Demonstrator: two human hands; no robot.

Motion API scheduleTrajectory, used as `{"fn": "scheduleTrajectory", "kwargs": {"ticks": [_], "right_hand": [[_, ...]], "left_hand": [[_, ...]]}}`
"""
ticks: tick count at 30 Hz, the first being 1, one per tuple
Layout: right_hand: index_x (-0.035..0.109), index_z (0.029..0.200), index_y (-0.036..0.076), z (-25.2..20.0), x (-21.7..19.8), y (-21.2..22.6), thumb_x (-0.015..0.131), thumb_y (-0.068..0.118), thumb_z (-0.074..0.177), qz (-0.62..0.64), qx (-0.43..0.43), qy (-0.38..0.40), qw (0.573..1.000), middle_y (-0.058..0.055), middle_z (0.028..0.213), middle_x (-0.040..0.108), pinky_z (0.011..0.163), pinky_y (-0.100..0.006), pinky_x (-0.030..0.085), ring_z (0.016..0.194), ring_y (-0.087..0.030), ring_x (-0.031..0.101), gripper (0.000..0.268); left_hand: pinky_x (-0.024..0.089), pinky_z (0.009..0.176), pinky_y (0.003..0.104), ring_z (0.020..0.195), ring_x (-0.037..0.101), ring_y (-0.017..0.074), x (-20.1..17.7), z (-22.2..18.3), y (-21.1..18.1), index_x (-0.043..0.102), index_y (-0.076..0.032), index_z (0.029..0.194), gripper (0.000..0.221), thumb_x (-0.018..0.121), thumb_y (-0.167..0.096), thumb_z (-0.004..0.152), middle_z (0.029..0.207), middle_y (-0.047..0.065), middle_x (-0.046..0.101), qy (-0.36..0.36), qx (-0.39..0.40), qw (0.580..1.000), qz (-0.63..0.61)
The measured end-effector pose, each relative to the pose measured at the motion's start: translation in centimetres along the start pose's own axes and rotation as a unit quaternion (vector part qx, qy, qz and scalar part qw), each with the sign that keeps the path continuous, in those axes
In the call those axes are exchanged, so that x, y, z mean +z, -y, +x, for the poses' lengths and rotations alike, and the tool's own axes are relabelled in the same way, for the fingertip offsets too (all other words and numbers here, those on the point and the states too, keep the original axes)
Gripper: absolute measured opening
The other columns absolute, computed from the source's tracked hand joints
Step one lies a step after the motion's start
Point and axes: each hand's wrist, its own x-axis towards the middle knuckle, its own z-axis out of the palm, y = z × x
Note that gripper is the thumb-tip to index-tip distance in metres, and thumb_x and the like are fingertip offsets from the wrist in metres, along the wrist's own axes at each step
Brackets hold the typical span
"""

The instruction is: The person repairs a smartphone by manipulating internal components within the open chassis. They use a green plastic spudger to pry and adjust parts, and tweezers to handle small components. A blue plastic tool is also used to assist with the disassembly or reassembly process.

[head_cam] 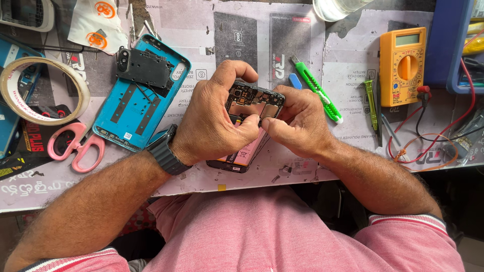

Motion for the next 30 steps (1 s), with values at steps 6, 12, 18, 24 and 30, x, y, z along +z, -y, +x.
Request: {"fn": "scheduleTrajectory", "kwargs": {"ticks": [6, 12, 18, 24, 30], "right_hand": [[0.062, 0.094, -0.001, -0.2, 0.0, 0.3, 0.064, 0.007, 0.087, -0.054, -0.027, 0.004, 0.998, 0.001, 0.083, 0.064, 0.065, -0.022, 0.049, 0.076, -0.003, 0.057, 0.011], [0.062, 0.097, -0.002, -0.3, 0.3, 0.7, 0.064, 0.008, 0.089, -0.066, -0.058, 0.019, 0.996, 0.0, 0.085, 0.065, 0.066, -0.023, 0.048, 0.078, -0.003, 0.057, 0.013], [0.064, 0.098, -0.002, -0.3, 0.2, 0.6, 0.065, 0.008, 0.089, -0.096, -0.046, 0.006, 0.994, 0.001, 0.082, 0.064, 0.062, -0.022, 0.046, 0.074, -0.003, 0.056, 0.014], [0.066, 0.096, -0.002, -0.3, 0.1, 0.0, 0.069, 0.008, 0.089, -0.129, -0.035, -0.025, 0.991, 0.001, 0.078, 0.065, 0.058, -0.022, 0.047, 0.068, -0.003, 0.056, 0.013], [0.064, 0.107, -0.006, -0.1, 0.6, 0.0, 0.066, 0.003, 0.089, -0.027, 0.019, -0.058, 0.998, 0.001, 0.087, 0.066, 0.061, -0.021, 0.052, 0.074, -0.002, 0.059, 0.021]], "left_hand": [[0.064, 0.078, 0.028, 0.093, 0.082, 0.0175, 0.2, 0.0, -0.6, 0.048, 0.002, 0.122, 0.047, 0.072, 0.0, 0.082, 0.095, 0.01, 0.072, -0.012, -0.012, 1.0, 0.008], [0.067, 0.076, 0.026, 0.091, 0.082, 0.019, 0.5, -0.2, -0.4, 0.045, 0.002, 0.124, 0.051, 0.073, 0.0, 0.082, 0.096, 0.011, 0.07, -0.03, 0.028, 0.998, 0.046], [0.067, 0.073, 0.026, 0.089, 0.081, 0.0169, 0.8, -0.5, 0.0, 0.042, 0.002, 0.127, 0.054, 0.074, -0.001, 0.084, 0.097, 0.011, 0.068, -0.028, 0.007, 0.999, 0.031], [0.062, 0.077, 0.029, 0.08, 0.076, 0.0149, 0.1, -0.7, -0.1, 0.043, 0.002, 0.131, 0.051, 0.064, -0.004, 0.084, 0.091, 0.009, 0.071, 0.0, 0.032, 0.999, 0.019], [0.057, 0.067, 0.029, 0.069, 0.067, 0.0134, -0.3, -0.8, 0.0, 0.042, 0.001, 0.138, 0.058, 0.056, -0.006, 0.082, 0.092, 0.009, 0.072, 0.008, 0.017, 1.0, -0.016]]}}
